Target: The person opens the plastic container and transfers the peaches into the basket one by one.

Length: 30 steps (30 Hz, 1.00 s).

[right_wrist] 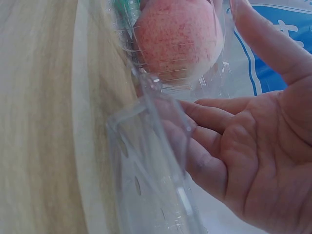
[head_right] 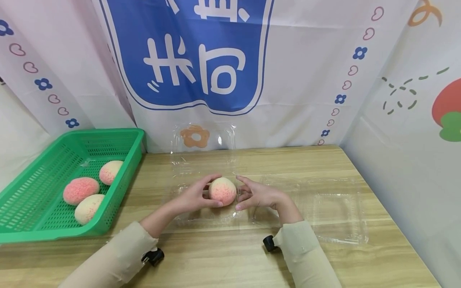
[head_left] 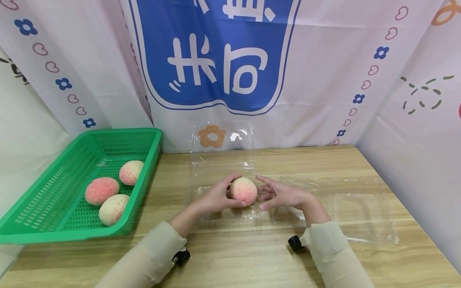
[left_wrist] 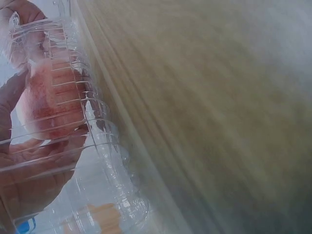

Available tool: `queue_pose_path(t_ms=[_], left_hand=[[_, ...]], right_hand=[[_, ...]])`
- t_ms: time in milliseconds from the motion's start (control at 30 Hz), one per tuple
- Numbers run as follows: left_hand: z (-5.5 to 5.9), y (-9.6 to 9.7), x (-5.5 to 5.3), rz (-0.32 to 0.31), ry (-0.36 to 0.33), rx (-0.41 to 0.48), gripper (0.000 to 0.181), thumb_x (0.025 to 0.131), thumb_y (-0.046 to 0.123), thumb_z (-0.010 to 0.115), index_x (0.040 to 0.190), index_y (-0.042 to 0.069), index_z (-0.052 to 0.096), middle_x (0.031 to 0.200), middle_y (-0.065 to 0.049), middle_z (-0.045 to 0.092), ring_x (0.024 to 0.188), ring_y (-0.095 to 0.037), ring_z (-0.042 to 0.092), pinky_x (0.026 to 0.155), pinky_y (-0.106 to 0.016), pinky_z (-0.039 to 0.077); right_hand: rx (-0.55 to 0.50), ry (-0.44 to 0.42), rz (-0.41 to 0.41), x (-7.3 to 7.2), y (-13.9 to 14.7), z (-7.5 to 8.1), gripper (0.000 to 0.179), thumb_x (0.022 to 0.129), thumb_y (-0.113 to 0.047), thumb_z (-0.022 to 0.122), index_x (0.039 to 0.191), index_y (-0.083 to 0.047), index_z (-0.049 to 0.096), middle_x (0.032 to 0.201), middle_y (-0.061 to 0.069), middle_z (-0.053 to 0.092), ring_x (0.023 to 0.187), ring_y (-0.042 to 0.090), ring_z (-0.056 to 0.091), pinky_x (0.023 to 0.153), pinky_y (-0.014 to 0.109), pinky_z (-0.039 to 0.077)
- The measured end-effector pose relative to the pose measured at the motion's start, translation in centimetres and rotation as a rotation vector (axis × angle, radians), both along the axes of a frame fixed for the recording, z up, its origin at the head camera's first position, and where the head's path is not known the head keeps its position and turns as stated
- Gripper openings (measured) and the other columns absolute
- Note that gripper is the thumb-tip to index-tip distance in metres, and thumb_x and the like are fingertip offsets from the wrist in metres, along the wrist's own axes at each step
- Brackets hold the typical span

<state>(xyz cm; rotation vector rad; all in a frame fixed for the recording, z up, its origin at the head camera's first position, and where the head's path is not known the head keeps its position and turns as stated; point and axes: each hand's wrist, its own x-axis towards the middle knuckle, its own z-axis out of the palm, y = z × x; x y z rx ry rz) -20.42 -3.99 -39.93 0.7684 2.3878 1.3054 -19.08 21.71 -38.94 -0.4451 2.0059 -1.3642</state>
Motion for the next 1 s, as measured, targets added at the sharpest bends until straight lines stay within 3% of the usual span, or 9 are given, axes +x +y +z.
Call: queue_pose_path(t_ms=[567, 800, 1000], left_hand=[[0.33, 0.05, 0.1, -0.02, 0.013, -0.065, 0.083, 0.08, 0.019, 0.084, 0.149, 0.003, 0.04, 0.139, -0.019, 0.055, 0.123, -0.033, 0.057, 0.101, -0.05, 0.049], [0.76, -0.22, 0.4, -0.058, -0.024, -0.03, 0.08, 0.08, 0.014, 0.084, 0.147, -0.001, 0.041, 0.138, -0.021, 0.054, 0.119, -0.036, 0.06, 0.093, -0.043, 0.055], [0.71, -0.45, 0.37, -0.076, -0.036, -0.001, 0.079, 0.079, 0.01, 0.083, 0.146, -0.001, 0.042, 0.138, -0.022, 0.054, 0.12, -0.039, 0.06, 0.094, -0.043, 0.056]], right_hand=[[0.008, 0.0, 0.0, 0.0, -0.07, 0.03, 0.106, 0.088, -0.019, 0.075, 0.16, -0.011, -0.002, 0.16, 0.029, 0.024, 0.141, 0.043, 0.04, 0.114, 0.056, 0.036], [0.012, -0.004, -0.015, 0.02, -0.12, 0.17, 0.105, 0.088, -0.015, 0.075, 0.161, -0.013, -0.001, 0.16, 0.027, 0.025, 0.141, 0.042, 0.039, 0.115, 0.058, 0.033], [0.013, -0.002, -0.009, 0.06, -0.07, 0.17, 0.105, 0.088, -0.015, 0.075, 0.161, -0.012, -0.001, 0.16, 0.026, 0.025, 0.141, 0.042, 0.039, 0.115, 0.058, 0.034]])
